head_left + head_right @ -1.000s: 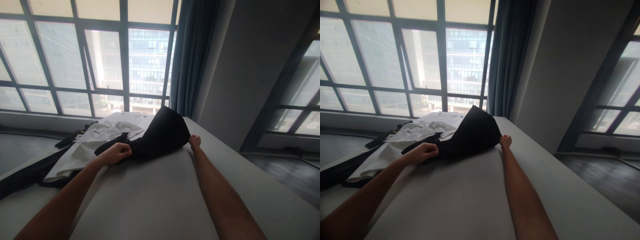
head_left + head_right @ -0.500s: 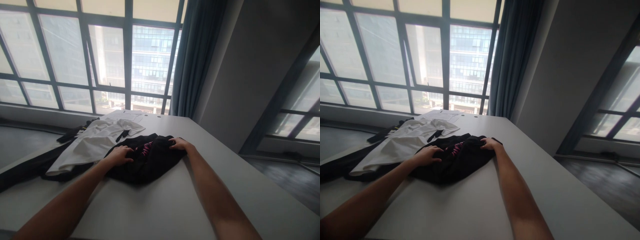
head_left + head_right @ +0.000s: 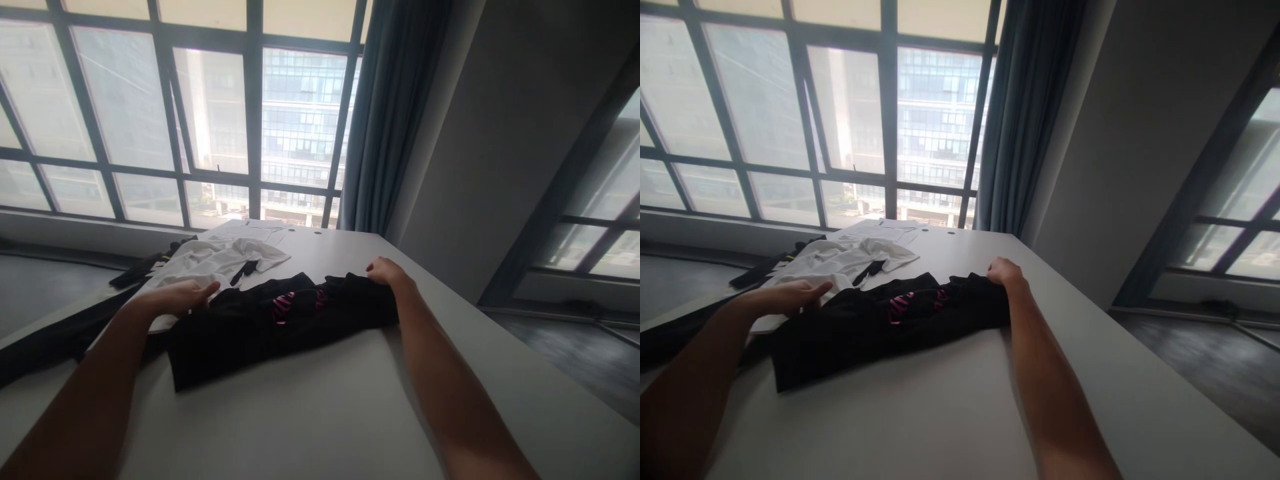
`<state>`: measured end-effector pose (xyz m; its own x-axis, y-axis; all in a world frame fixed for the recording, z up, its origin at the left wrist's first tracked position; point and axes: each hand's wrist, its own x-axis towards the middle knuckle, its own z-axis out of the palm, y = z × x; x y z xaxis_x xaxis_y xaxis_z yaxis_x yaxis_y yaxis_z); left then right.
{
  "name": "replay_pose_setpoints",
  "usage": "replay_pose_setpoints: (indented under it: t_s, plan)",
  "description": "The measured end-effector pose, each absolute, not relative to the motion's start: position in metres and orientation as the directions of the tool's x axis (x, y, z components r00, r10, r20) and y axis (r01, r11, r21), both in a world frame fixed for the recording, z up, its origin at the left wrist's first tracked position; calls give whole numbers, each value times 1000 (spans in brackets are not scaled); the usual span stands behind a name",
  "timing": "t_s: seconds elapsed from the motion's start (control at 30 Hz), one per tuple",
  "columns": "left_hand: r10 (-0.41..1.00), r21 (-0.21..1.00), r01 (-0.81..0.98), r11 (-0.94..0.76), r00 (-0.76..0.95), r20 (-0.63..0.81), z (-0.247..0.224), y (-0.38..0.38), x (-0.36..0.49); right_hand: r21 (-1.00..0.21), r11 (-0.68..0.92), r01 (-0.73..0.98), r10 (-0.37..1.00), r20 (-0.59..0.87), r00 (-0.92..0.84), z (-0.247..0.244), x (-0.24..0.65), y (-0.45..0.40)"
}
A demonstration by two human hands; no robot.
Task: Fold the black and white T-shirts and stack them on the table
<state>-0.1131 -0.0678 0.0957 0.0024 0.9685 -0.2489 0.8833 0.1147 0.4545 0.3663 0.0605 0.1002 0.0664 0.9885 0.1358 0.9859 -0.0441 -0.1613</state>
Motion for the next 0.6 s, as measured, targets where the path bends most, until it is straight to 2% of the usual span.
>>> replay_pose_setpoints:
  t_s: [0.07,0.17,0.27,0.37,0.43,0.5,0.6]
  plan:
    - [960,396,895,205,-105,-260,94,-65,-105,-167,130,977,981,162,-103,96,329,64]
    - [969,253,956,152,-94,-227,86,-67,-87,-190,321,928,946,105,-306,79,267,72]
    - [966,101,992,73,-45,-255,73,-74,-64,-227,339,913,938,12,-345,61,224,79]
    - [960,-45,999,16,-28,-280,62,-79,-46,-338,283,897,948,-41,-315,54,213,84]
    - [959,-22,1000,-21,14,-282,61,-79,-42,-393,270,879,946,-62,-318,57,219,84]
    - [957,77,995,-61,80,-278,65,-77,-47,-418,284,863,940,-55,-336,66,232,82]
    - [987,186,981,-56,83,-140,83,-74,-72,-477,323,817,934,19,-358,92,254,74]
